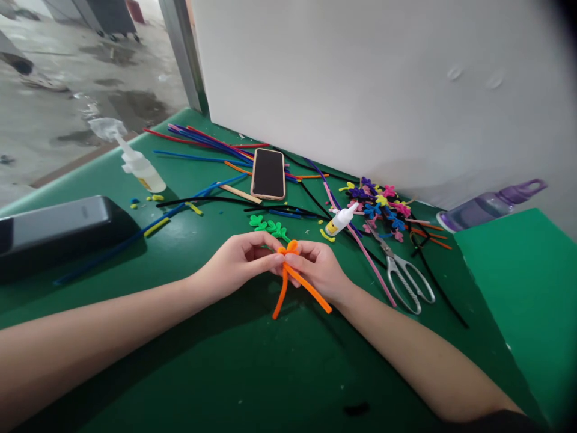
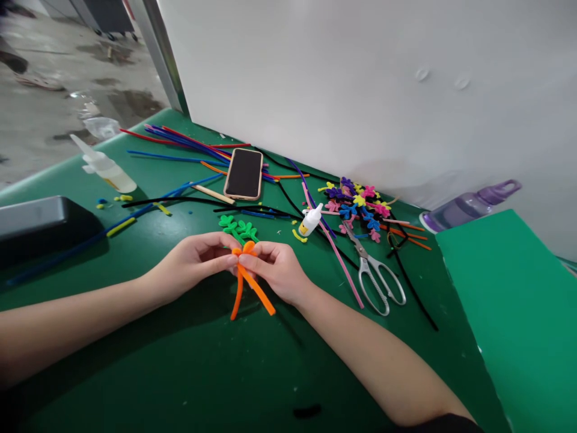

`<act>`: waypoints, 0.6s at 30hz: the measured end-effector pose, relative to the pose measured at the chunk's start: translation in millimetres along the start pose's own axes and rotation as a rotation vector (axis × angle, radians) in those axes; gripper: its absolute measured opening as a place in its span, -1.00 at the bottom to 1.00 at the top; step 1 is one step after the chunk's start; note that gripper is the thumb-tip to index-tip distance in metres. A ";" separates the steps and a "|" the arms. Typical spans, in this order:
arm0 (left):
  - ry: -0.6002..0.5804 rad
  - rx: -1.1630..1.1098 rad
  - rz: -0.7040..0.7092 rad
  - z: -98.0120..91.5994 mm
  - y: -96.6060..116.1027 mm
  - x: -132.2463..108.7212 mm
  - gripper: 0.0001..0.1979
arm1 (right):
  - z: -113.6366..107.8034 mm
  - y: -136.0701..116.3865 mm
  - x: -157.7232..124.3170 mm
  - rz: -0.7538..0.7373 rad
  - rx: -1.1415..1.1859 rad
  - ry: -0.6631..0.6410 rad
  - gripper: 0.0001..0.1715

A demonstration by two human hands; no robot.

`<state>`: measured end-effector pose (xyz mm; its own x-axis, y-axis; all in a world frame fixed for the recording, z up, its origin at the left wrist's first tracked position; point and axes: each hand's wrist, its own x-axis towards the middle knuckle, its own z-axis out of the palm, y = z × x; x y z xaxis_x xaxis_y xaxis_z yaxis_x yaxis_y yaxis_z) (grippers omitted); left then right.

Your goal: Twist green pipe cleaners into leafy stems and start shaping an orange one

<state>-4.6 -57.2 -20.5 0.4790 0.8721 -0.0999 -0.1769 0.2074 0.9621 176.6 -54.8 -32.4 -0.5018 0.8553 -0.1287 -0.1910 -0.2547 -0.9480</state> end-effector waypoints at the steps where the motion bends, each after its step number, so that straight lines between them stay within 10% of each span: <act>1: -0.005 -0.005 0.002 0.3 -0.5 -0.3 -0.86 | -0.1 1.0 -0.7 -0.010 0.015 0.003 -0.75; 18: -0.053 0.089 0.013 1.3 -3.1 -1.1 -0.82 | 4.0 -9.0 -6.0 -0.030 -0.253 -0.029 -0.70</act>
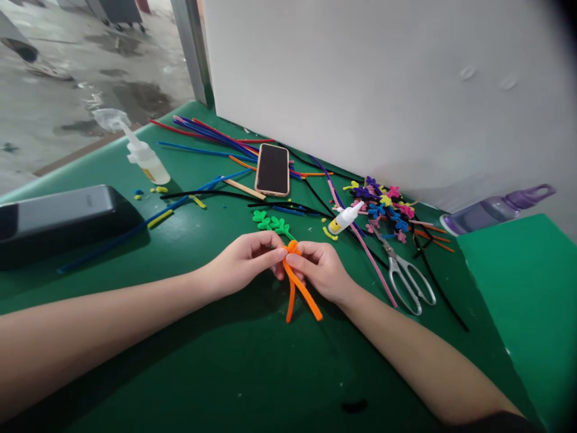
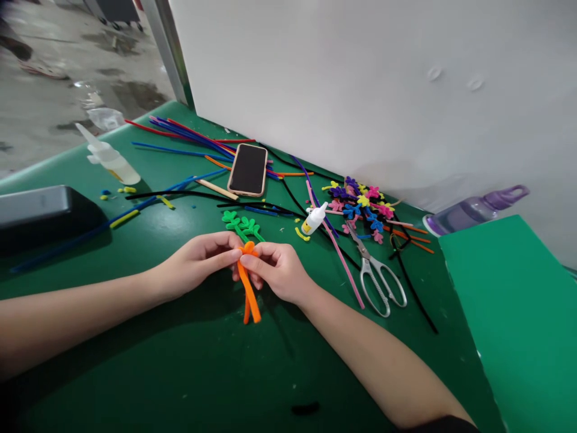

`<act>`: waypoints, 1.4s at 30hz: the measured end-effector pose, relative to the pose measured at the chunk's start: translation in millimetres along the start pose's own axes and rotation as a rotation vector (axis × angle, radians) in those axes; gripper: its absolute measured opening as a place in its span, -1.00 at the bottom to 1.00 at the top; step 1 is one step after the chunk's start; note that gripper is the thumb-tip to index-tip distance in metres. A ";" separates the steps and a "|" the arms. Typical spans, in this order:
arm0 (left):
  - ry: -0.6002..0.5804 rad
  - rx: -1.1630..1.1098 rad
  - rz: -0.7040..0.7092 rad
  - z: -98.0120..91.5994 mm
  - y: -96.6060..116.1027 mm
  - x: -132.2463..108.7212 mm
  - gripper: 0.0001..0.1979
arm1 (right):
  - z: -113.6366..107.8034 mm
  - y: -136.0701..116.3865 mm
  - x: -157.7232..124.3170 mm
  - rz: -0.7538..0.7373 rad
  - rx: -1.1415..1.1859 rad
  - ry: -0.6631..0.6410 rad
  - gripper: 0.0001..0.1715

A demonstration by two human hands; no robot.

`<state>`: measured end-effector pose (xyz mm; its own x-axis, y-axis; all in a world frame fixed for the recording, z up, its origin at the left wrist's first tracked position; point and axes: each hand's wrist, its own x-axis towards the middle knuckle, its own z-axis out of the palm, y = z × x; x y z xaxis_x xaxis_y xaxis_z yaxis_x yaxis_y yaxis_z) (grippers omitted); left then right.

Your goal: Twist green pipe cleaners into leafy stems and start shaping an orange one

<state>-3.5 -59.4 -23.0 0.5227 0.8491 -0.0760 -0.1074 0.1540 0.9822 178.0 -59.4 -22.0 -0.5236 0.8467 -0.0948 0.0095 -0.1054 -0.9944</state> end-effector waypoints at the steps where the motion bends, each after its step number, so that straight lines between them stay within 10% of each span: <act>1: 0.010 0.008 0.004 1.0 -0.4 -0.9 -0.81 | -0.3 -0.4 -0.1 0.005 0.010 -0.018 -0.70; 23: 0.244 0.069 -0.027 11.7 0.1 -3.6 -0.78 | -3.4 0.6 3.2 0.001 0.056 -0.094 -0.76; 42: 0.193 0.152 -0.027 0.0 2.4 2.1 -0.83 | -4.7 1.7 7.0 -0.005 -0.003 -0.172 -0.78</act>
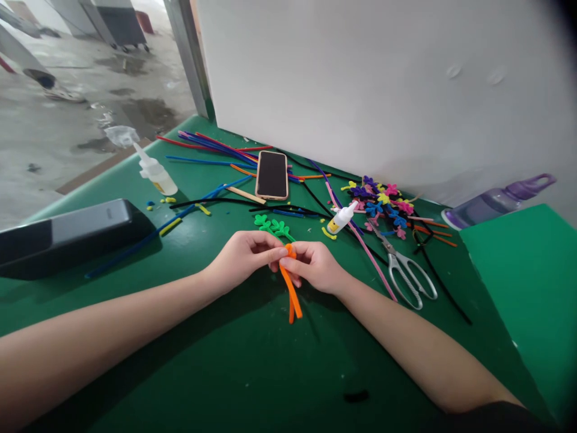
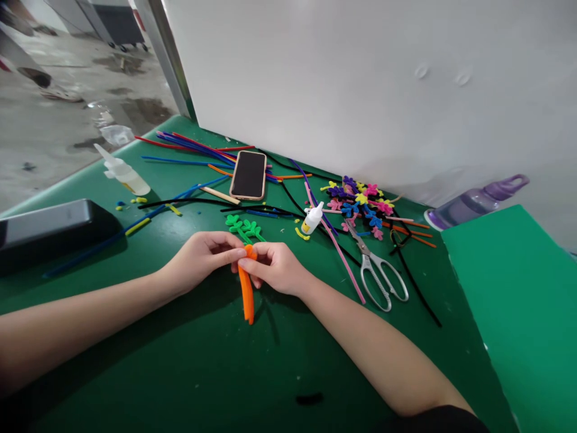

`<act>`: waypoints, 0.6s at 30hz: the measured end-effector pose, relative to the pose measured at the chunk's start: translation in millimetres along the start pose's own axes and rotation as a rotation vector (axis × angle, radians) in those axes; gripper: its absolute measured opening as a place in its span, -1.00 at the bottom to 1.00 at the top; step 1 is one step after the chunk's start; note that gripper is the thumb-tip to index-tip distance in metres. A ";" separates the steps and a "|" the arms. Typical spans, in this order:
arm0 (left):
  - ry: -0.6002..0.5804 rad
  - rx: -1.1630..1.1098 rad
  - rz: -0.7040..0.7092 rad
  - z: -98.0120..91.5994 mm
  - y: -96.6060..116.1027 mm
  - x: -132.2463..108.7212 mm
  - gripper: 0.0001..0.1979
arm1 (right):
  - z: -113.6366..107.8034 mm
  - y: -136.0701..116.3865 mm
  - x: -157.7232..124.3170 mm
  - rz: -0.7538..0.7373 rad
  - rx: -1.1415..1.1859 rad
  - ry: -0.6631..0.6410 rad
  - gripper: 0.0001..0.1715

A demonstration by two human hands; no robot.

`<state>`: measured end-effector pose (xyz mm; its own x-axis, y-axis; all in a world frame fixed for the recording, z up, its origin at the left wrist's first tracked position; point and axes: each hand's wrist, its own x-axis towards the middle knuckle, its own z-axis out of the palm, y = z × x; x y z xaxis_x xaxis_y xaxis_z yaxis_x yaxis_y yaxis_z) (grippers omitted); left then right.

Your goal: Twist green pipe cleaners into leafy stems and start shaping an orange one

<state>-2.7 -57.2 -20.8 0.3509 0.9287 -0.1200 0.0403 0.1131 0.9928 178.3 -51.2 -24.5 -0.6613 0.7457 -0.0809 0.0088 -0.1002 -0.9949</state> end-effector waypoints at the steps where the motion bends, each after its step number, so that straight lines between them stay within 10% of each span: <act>1: -0.020 0.001 -0.010 -0.6 0.4 0.4 -0.83 | 0.3 0.0 -0.3 0.007 -0.014 -0.009 -0.78; 18: 0.268 0.038 0.086 -2.5 1.2 1.2 -0.82 | 10.5 5.3 -2.4 0.036 0.037 0.261 -0.64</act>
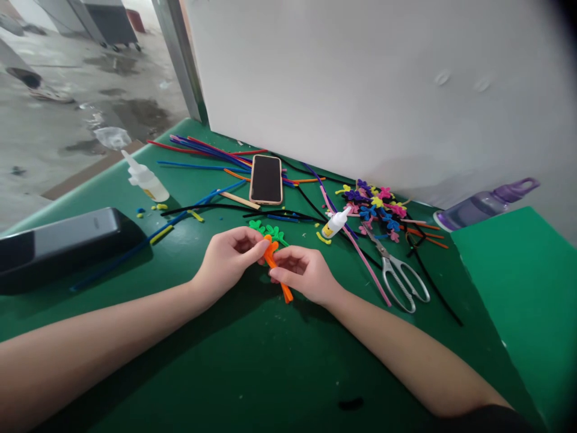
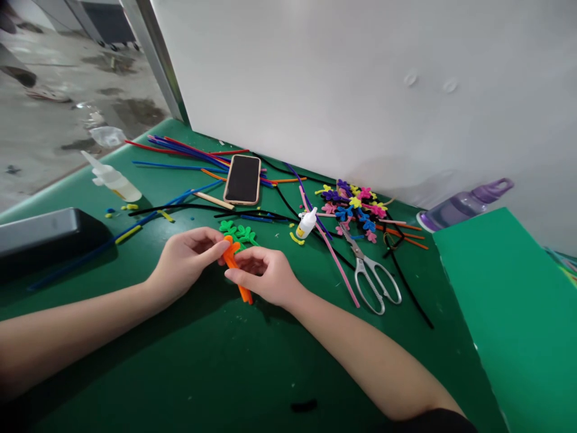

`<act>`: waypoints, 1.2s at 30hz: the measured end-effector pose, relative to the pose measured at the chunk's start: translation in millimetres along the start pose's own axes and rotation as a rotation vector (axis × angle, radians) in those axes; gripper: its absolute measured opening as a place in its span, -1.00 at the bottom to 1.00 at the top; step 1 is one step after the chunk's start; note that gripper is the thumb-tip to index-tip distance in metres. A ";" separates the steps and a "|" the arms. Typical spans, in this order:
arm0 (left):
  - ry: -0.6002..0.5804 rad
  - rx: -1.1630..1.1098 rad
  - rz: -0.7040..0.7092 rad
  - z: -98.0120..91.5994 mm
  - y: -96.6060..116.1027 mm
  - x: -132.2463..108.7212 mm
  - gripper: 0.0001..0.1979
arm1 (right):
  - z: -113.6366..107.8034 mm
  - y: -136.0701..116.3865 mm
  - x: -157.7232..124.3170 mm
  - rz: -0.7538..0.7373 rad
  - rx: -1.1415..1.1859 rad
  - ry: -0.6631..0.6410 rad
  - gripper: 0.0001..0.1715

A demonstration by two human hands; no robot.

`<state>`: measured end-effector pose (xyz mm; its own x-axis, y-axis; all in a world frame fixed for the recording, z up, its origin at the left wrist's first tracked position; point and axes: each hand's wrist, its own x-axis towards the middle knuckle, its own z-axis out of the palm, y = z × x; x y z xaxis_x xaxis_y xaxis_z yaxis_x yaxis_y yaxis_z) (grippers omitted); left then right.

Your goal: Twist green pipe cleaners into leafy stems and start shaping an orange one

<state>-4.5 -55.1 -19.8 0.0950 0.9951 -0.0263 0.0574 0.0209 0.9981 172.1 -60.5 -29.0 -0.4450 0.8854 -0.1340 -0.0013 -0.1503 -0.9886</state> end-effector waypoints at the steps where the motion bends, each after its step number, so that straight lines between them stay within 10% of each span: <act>1: 0.005 0.020 0.000 0.3 0.5 -0.4 -0.82 | 0.5 1.0 -0.3 -0.001 -0.023 0.024 -0.62; 17: -0.249 -0.065 -0.011 -0.4 -0.1 6.8 -0.82 | -5.4 -4.9 -3.2 -0.447 -0.652 0.194 -0.75; 36: -0.323 -0.048 -0.053 -5.3 -6.1 10.1 -0.82 | -13.5 -3.5 -9.9 -0.825 -1.380 0.062 -0.71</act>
<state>-9.2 -44.7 -26.0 0.4042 0.9105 -0.0868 0.0247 0.0840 0.9962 188.6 -62.8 -25.1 -0.6968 0.5407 0.4713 0.5732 0.8147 -0.0873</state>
